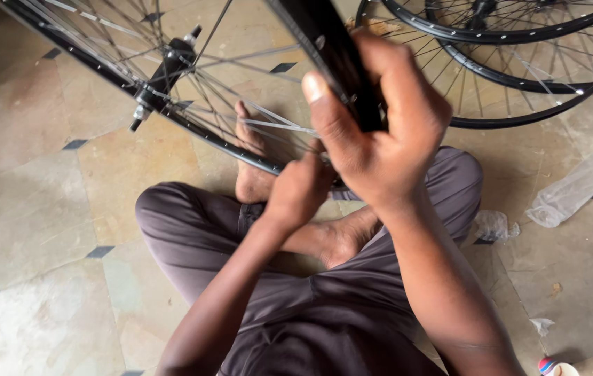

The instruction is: The person sits on the floor and installs a bicycle tire onto a wheel rim. They use their hands to press the tire bead into the rim, working around the circumference of the wheel.

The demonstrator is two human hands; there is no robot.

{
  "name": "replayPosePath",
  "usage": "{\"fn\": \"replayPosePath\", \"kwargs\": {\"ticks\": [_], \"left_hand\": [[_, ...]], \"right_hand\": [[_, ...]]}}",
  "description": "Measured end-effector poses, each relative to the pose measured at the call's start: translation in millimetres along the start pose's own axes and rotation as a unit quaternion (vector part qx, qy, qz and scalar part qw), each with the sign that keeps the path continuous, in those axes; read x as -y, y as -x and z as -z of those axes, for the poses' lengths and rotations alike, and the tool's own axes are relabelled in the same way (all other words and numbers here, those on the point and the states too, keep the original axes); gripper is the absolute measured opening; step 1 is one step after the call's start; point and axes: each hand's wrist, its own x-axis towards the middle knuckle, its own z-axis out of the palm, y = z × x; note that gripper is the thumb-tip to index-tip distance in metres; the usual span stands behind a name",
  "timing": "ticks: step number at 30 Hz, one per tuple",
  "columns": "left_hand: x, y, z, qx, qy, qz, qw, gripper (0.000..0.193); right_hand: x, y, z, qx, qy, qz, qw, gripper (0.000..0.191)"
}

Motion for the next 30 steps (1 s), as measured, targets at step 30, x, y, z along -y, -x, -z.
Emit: {"fn": "replayPosePath", "kwargs": {"ticks": [30], "left_hand": [[23, -3, 2, 0.004, 0.045, -0.019, 0.999, 0.034]], "right_hand": [[1, -1, 2, 0.001, 0.015, 0.001, 1.0, 0.026]]}}
